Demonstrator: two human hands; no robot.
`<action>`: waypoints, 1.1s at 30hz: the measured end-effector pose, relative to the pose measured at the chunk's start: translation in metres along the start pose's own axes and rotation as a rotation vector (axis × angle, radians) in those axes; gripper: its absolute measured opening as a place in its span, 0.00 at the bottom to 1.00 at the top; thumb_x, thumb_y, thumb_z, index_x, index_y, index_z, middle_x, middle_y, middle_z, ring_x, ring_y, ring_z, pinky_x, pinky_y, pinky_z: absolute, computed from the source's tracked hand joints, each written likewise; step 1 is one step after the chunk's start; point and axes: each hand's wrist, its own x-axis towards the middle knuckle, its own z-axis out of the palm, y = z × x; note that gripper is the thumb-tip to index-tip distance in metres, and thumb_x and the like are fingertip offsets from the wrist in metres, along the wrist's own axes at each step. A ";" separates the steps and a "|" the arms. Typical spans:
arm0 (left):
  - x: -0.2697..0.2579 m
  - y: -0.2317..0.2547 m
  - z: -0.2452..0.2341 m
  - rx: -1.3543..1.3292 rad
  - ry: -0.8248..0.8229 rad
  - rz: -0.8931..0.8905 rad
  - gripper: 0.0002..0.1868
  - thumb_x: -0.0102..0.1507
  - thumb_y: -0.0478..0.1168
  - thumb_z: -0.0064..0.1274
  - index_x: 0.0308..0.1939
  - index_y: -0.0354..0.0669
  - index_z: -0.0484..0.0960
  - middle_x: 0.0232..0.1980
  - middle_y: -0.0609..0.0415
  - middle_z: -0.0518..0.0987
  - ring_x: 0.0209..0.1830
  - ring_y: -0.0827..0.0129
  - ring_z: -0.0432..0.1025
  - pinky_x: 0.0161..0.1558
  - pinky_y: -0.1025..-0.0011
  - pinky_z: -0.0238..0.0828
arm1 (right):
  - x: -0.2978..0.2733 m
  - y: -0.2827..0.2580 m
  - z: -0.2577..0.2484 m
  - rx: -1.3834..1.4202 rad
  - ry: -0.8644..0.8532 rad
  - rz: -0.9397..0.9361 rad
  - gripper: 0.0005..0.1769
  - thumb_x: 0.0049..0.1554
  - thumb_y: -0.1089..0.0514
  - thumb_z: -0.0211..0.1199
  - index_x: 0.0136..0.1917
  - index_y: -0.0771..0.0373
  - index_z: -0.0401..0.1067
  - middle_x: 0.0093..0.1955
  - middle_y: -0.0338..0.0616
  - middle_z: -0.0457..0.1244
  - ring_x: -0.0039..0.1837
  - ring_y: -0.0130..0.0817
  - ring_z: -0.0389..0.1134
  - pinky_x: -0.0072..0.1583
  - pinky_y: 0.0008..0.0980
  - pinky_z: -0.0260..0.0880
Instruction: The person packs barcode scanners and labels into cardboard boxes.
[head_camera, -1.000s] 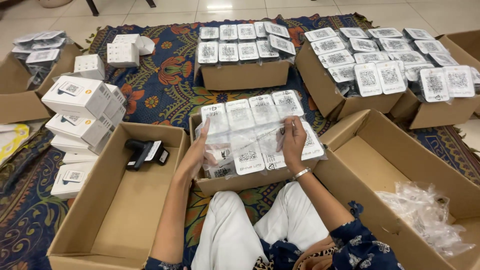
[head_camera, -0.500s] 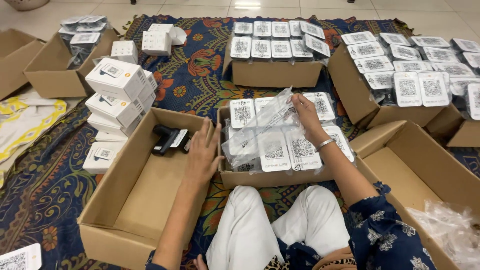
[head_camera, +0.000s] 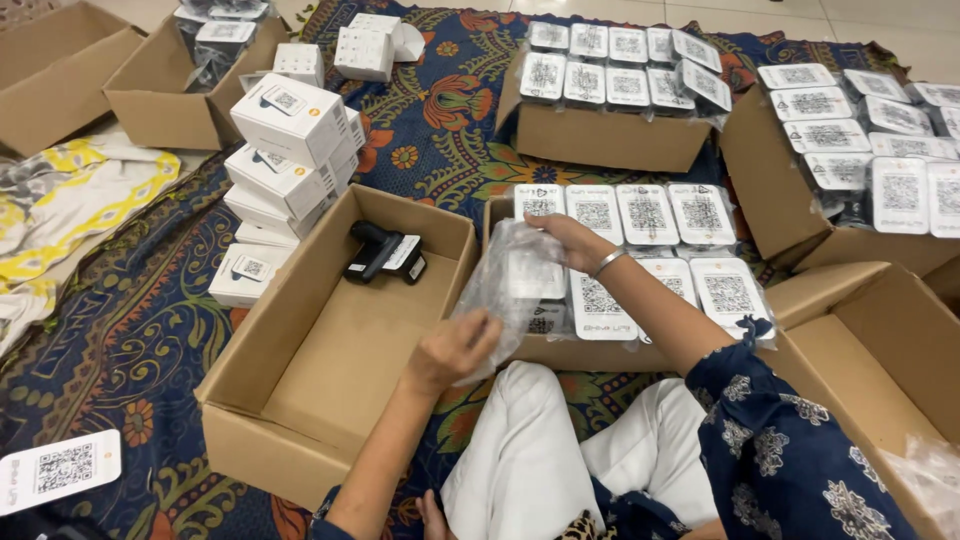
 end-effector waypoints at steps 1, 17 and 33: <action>-0.012 -0.013 0.000 0.005 -0.004 -0.006 0.12 0.64 0.36 0.55 0.52 0.48 0.80 0.51 0.54 0.79 0.33 0.68 0.75 0.35 0.70 0.74 | 0.013 0.002 0.012 -0.003 -0.007 0.004 0.18 0.68 0.50 0.55 0.59 0.68 0.72 0.51 0.43 0.69 0.47 0.28 0.71 0.49 0.30 0.75; -0.067 -0.125 -0.031 0.253 0.124 -0.930 0.08 0.70 0.33 0.54 0.53 0.44 0.79 0.55 0.51 0.76 0.45 0.52 0.80 0.40 0.60 0.77 | 0.320 0.255 0.199 0.418 -0.123 0.461 0.23 0.65 0.48 0.60 0.66 0.64 0.64 0.59 0.57 0.67 0.60 0.48 0.71 0.63 0.47 0.74; -0.120 -0.096 0.051 0.233 -0.161 -0.723 0.14 0.64 0.42 0.61 0.54 0.46 0.84 0.54 0.54 0.79 0.30 0.62 0.76 0.29 0.66 0.72 | 0.431 0.357 0.225 0.732 0.626 -0.031 0.27 0.59 0.42 0.71 0.55 0.69 0.77 0.51 0.47 0.66 0.47 0.37 0.63 0.49 0.41 0.69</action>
